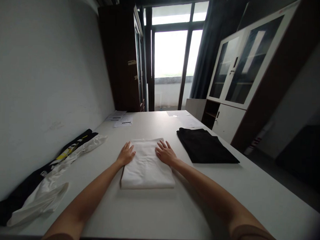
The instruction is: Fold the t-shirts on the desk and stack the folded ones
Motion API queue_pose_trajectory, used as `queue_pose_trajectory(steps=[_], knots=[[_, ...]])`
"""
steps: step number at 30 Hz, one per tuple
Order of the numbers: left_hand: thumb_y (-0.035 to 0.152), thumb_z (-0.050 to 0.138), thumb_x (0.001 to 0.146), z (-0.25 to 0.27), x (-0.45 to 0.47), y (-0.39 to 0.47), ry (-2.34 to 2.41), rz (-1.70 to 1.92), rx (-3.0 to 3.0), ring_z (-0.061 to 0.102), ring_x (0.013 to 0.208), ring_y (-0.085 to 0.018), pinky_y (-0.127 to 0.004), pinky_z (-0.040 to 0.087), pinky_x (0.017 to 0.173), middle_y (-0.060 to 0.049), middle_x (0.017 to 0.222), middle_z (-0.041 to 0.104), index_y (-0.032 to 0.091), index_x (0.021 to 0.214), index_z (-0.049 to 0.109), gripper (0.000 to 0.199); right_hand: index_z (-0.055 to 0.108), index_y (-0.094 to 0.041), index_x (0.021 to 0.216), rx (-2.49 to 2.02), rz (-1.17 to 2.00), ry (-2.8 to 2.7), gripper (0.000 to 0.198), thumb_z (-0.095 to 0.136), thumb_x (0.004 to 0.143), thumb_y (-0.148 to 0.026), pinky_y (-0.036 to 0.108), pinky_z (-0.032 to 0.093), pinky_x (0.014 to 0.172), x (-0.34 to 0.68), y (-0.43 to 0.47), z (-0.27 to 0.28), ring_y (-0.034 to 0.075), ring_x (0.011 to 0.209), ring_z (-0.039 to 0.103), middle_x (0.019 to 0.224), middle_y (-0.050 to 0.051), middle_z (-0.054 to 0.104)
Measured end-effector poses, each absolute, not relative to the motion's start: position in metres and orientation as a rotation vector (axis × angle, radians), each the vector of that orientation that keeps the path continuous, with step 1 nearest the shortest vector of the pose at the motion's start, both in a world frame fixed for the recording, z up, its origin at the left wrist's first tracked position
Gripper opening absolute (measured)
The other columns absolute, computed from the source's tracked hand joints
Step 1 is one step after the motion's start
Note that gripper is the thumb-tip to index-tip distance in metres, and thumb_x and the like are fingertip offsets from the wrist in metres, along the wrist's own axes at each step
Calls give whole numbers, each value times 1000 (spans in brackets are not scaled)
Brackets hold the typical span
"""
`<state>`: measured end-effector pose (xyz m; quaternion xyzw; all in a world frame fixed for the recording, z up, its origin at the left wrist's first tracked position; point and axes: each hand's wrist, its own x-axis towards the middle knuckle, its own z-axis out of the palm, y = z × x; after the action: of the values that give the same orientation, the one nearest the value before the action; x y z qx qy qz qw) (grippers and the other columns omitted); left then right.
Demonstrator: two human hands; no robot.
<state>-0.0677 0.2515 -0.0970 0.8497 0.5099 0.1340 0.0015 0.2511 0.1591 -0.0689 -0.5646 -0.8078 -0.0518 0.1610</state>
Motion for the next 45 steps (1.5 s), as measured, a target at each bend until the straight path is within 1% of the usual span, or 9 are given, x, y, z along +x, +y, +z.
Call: queue_pose_trajectory(steps=[4,8,14,17,24,30,38,42,45], knots=[[35,47,103,-92,-77,210,1333,449,2784,28,155,-33,-55,26,125,-15,164,39,16,151,52,51,61,-27,143,-1387,78,-2422,43,48,105,-41,52,28,123,237,132,-67,28,145,47,153,11,55],[34,49,103,-72,-78,171,1166,343,2836,36,152,-31,-55,29,125,-15,162,44,18,150,52,50,52,-27,154,-1342,172,-2475,57,49,103,-53,55,27,123,230,117,-71,32,151,38,161,13,44],[42,52,104,-50,-57,125,860,242,2886,37,152,-31,-58,23,127,-9,164,42,28,156,45,54,51,-29,155,-1427,163,-2427,59,50,103,-55,57,26,123,224,116,-76,34,152,34,164,12,40],[41,51,104,-47,-48,108,776,213,2870,34,154,-31,-55,28,126,-11,167,36,27,158,42,56,53,-30,153,-1406,150,-2396,54,49,104,-51,55,27,123,224,119,-78,33,151,37,163,10,43],[44,47,106,-49,-42,94,733,216,2899,28,156,-32,-58,24,127,-11,169,31,27,160,38,58,64,-30,143,-1347,121,-2282,42,47,104,-35,51,32,122,234,135,-84,27,144,48,153,6,56],[53,42,107,-39,-32,81,552,173,2900,26,157,-31,-58,17,128,-10,170,30,29,162,35,60,68,-29,137,-1378,106,-2211,39,51,102,-33,52,33,122,240,143,-89,26,142,51,148,7,61],[57,53,101,-29,-21,57,400,162,2939,28,156,-34,-62,16,126,-13,168,32,26,160,35,69,69,-29,137,-1401,110,-2201,38,53,102,-33,51,32,122,240,143,-90,26,143,50,148,7,61],[53,50,104,-22,-9,48,324,186,2999,35,152,-31,-55,22,126,-12,165,38,25,158,38,62,69,-29,135,-1403,119,-2184,38,53,102,-36,50,33,122,240,146,-92,26,142,51,147,7,62],[54,51,103,-15,12,46,239,194,3073,52,136,-31,-47,39,116,-14,153,52,22,154,43,60,70,-29,135,-1408,129,-2177,37,53,102,-35,50,33,122,239,147,-93,26,142,52,146,7,62]])
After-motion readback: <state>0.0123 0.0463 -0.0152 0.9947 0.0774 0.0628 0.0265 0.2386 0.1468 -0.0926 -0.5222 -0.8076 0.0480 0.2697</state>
